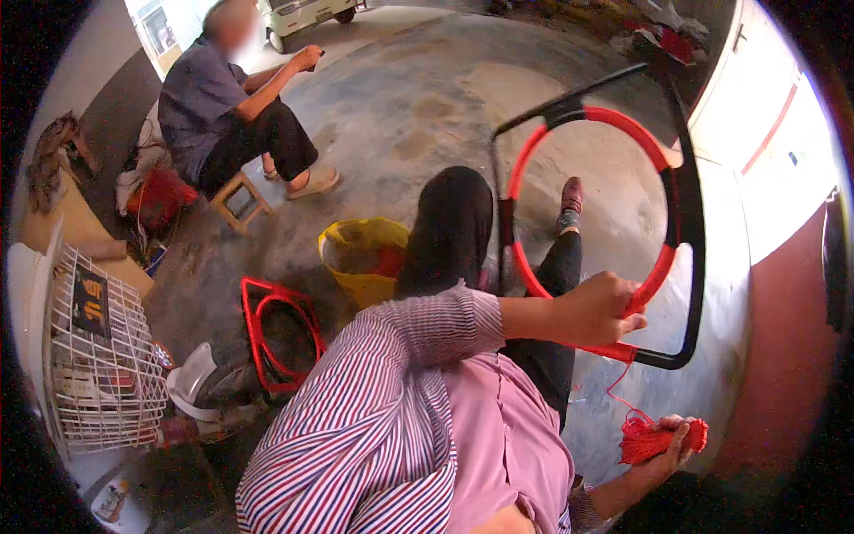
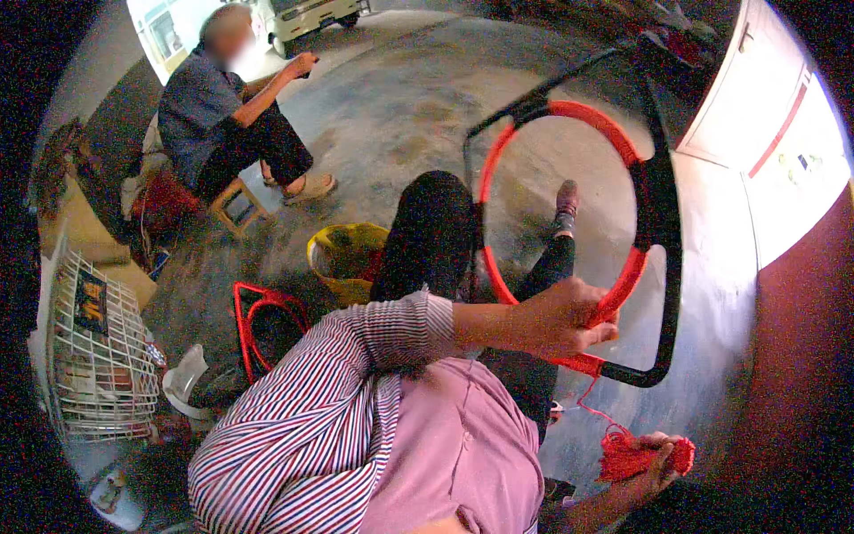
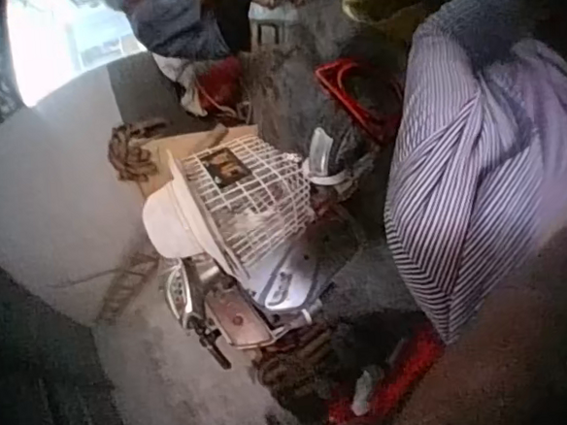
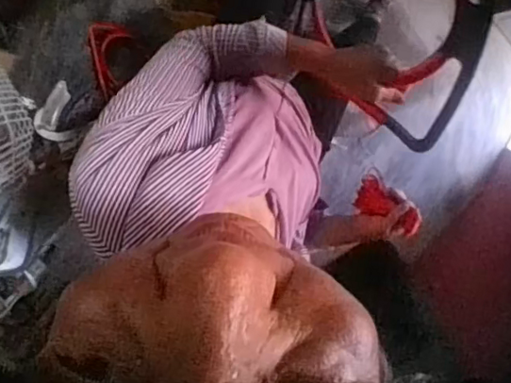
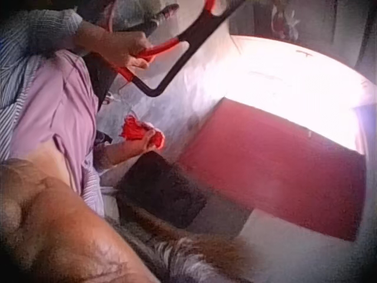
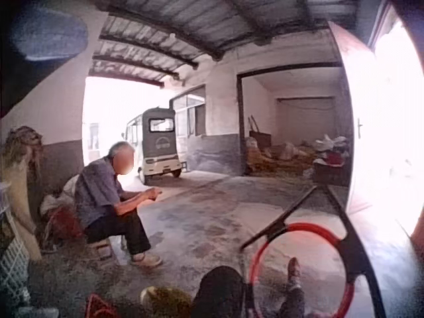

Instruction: Wrapping and tying red cord around a black circular frame.

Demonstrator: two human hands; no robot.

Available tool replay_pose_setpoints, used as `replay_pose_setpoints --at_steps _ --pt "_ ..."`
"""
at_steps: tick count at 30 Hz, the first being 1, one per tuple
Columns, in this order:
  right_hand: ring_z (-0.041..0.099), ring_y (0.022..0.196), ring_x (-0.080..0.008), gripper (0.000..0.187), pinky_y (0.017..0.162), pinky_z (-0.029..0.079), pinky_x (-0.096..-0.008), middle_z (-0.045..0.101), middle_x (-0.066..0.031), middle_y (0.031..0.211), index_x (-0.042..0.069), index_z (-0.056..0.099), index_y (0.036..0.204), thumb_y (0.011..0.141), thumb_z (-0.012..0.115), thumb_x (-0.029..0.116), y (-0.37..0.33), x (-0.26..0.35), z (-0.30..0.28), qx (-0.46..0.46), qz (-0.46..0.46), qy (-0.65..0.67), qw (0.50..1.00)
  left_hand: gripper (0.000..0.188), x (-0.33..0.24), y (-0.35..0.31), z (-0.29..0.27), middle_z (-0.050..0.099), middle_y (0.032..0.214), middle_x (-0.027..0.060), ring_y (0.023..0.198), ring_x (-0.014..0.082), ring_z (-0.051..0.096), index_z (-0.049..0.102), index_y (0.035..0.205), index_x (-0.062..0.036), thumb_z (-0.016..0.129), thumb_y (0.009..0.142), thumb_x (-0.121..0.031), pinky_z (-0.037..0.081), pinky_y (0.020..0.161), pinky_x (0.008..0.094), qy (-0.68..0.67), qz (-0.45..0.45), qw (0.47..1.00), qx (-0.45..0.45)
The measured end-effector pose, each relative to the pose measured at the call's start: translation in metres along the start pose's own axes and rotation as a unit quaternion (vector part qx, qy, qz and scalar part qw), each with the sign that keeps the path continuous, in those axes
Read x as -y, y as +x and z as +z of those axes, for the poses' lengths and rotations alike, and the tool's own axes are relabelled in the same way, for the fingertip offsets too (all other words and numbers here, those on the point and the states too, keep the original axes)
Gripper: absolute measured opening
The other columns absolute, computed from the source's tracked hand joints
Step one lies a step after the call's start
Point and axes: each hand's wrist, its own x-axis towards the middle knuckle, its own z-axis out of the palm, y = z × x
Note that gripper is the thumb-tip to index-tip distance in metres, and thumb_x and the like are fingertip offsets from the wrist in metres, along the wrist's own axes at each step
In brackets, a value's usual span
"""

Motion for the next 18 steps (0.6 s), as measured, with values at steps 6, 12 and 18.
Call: replay_pose_setpoints --at_steps 6,12,18 --pt "0.053 0.063 -0.0141 0.022 0.059 0.047 -0.0281 0.058 -0.0055 0.075 0.004 0.055 0.106 0.094 0.058 0.022 0.010 -0.009 -0.037 -0.096 -0.028 -0.001 0.995 0.019 0.042 0.028 0.041 0.058 0.064 0.0134 0.060 0.0214 0.058 0.056 0.079 -0.0026 0.061 0.085 -0.020 0.044 0.058 0.0393 -0.058 -0.050 0.996 -0.049" --pt "0.034 0.050 -0.0078 0.014 0.047 0.033 -0.0260 0.039 0.0004 0.061 0.004 0.051 0.098 0.098 0.051 0.018 -0.007 0.023 -0.009 0.146 0.046 0.278 0.948 0.024 0.160 0.018 0.079 0.061 0.063 0.0189 0.056 0.0238 0.060 0.062 0.069 0.0000 0.059 0.078 -0.022 0.044 0.052 0.0444 0.005 -0.180 0.978 -0.101" --pt "0.037 0.048 -0.0107 0.010 0.050 0.032 -0.0289 0.044 0.0003 0.059 0.005 0.051 0.093 0.089 0.059 0.010 0.007 0.022 0.062 0.126 0.049 0.234 0.963 0.026 0.268 -0.003 0.064 0.062 0.064 0.0109 0.058 0.0211 0.059 0.062 0.072 -0.0001 0.064 0.081 -0.024 0.046 0.055 0.0402 0.073 -0.296 0.946 -0.112"
